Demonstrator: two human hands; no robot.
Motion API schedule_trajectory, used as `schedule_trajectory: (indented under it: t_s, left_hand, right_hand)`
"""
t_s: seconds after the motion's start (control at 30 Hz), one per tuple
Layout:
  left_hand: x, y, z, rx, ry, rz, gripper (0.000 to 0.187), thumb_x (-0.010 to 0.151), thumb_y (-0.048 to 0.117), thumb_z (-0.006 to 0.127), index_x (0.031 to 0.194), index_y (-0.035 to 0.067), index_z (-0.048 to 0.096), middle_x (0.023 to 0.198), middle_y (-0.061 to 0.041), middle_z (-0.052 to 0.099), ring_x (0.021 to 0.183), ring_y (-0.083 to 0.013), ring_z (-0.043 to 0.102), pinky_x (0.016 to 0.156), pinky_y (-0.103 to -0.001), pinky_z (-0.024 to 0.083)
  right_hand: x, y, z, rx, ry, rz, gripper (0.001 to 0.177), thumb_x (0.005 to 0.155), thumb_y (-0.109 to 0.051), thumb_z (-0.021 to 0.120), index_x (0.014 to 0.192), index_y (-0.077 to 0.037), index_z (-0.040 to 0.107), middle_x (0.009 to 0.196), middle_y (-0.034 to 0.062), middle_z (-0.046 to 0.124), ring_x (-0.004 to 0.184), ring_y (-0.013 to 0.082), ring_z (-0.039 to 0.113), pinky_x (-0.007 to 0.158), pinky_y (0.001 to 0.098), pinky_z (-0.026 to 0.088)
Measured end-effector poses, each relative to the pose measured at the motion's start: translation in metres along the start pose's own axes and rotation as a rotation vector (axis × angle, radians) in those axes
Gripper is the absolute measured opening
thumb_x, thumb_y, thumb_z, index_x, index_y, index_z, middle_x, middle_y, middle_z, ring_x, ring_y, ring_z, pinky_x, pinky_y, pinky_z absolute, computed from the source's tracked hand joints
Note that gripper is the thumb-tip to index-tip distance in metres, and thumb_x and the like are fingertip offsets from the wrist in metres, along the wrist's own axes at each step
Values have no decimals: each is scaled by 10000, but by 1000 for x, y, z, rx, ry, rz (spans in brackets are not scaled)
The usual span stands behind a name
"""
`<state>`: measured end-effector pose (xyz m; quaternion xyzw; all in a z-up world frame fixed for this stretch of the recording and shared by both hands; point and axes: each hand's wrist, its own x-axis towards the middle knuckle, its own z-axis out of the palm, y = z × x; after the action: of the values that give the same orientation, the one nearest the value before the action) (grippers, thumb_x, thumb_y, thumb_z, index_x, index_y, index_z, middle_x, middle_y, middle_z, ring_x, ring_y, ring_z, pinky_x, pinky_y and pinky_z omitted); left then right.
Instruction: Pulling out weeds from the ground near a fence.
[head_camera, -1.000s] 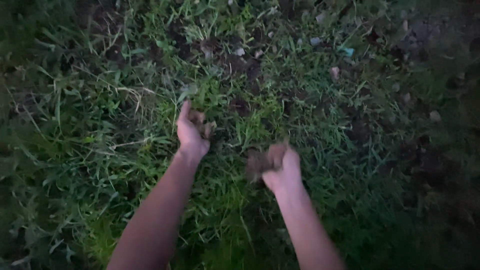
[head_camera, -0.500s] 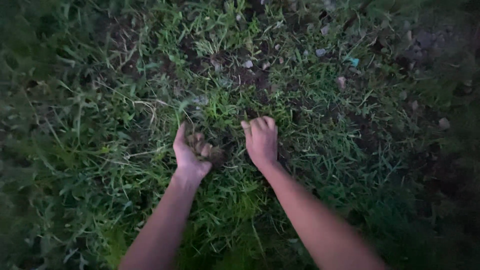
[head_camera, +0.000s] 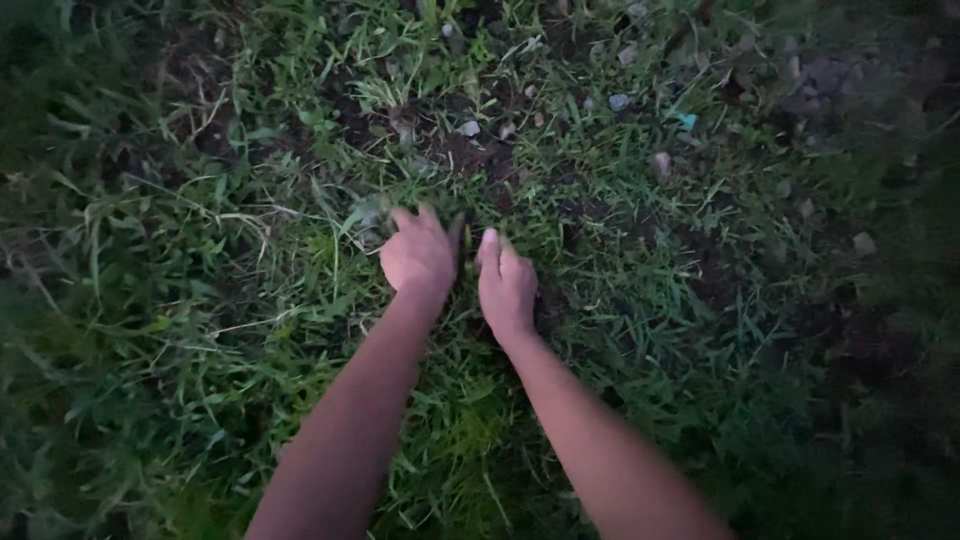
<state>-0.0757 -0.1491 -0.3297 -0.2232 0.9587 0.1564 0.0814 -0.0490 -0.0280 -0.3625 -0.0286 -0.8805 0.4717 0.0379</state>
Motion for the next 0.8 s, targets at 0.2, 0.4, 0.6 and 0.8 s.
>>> schedule_trajectory:
  t_s: [0.2,0.4,0.6,0.8]
  left_hand:
    - [23,-32,41,111,12,209,290,1059,229,432,1123,120,693,1078,-141,753,918,-340,755,782,-471,602]
    - [26,-48,59,88,66,263,289,1023,324,524,977,132,735,964,-142,765,849,-353,749,760,-478,599]
    - [3,-70,43,-349,406,313,299,1017,277,556,1015,42,742,759,-241,708,700,-441,704,691,-559,558]
    - [-96,-101,39,-572,34,-142,691,1100,460,512,753,-121,649,642,-335,589,543,-445,585,604,-521,502]
  right_hand:
    - [18,16,17,43,87,47,657,1072,-506,375,759,9,638,674,207,629,650,416,610,656,516,470]
    - [31,50,6,159,176,104,740,1146,-534,371,707,47,504,605,144,470,583,280,444,591,471,391]
    - [-31,32,-27,164,-57,224,629,1109,-576,406,917,-32,657,692,100,508,597,254,538,553,441,456]
    - [-23,-73,-26,-516,-396,163,816,927,-666,583,1477,-87,417,996,236,729,958,429,722,801,527,558]
